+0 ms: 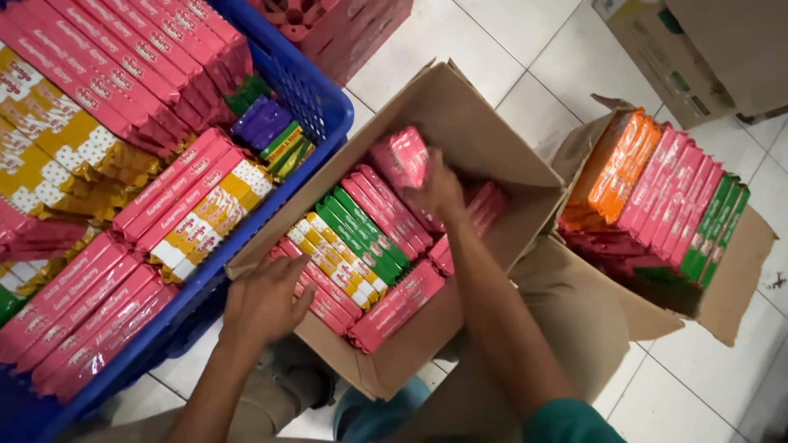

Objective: The person transfers small snack packets from a blue plastic crate into a cardboard box, arranging them by color and type. The person repeatedly picks up stacks of pink, yellow, and green packets and places them into the box, organizing them into neat rows.

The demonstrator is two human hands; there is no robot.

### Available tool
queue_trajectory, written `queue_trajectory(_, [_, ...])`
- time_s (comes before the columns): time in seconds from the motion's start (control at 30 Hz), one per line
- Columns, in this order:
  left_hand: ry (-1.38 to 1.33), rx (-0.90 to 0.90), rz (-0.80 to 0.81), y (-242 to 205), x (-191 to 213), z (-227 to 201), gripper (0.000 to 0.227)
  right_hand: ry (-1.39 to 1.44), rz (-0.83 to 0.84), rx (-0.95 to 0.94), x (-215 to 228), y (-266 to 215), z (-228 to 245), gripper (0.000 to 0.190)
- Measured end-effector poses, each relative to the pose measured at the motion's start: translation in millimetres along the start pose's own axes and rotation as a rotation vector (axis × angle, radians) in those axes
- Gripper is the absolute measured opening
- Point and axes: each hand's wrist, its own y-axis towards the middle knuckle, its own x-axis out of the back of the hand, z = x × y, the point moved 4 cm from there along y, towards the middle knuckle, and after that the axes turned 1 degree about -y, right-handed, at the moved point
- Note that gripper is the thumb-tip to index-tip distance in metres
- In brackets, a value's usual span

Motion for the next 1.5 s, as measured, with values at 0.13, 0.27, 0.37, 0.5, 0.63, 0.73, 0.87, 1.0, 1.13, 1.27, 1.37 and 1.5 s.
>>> queue_trajectory(0.13, [-0.01, -0.011, -0.005, 2, 0, 0, 0.052, -0.003, 0.009, 0.116, -18, -23, 13, 0.088])
queue_trajectory(0.27, [0.048, 0.012, 0.052, 8, 6, -3, 0.057, -0.269, -0.027, 0.16, -43, -17, 6, 0.083])
queue_trajectory(0.37, [0.056, 0.015, 0.048, 10, 7, -7, 0.058, -0.399, -0.062, 0.188, -49, -21, 9, 0.074])
queue_trajectory(0.5, [0.063, 0.026, 0.065, 10, 4, -6, 0.059, -0.45, -0.167, 0.191, -49, -26, 22, 0.074])
queue_trajectory(0.63, [0.062, 0.052, 0.082, 8, -1, -5, 0.06, -0.482, -0.235, 0.265, -57, -26, 16, 0.086])
queue_trajectory(0.73, [0.119, 0.031, 0.041, 10, -2, -5, 0.057, -0.507, -0.301, 0.328, -53, -27, 21, 0.084])
queue_trajectory(0.87, [0.084, 0.042, 0.098, 9, -7, -4, 0.059, -0.488, -0.26, 0.422, -63, -24, 19, 0.081])
queue_trajectory(1.0, [0.036, 0.057, 0.133, 9, -5, -3, 0.058, -0.506, -0.227, 0.493, -71, -17, 14, 0.077])
queue_trajectory(1.13, [0.007, 0.102, 0.267, 11, -3, 0, 0.058, -0.655, -0.08, 0.341, -60, -32, 33, 0.071])
queue_trajectory(1.27, [-0.014, 0.085, 0.235, 12, -5, 4, 0.055, -0.635, 0.169, 0.28, -70, 9, 27, 0.077])
queue_trajectory(1.37, [-0.042, 0.066, 0.198, 9, -22, 4, 0.05, -0.64, 0.415, 0.303, -44, 2, 56, 0.074])
queue_trajectory(1.5, [-0.153, -0.06, 0.096, 7, -2, -5, 0.042, -0.585, 0.339, 0.629, 26, -76, 123, 0.058])
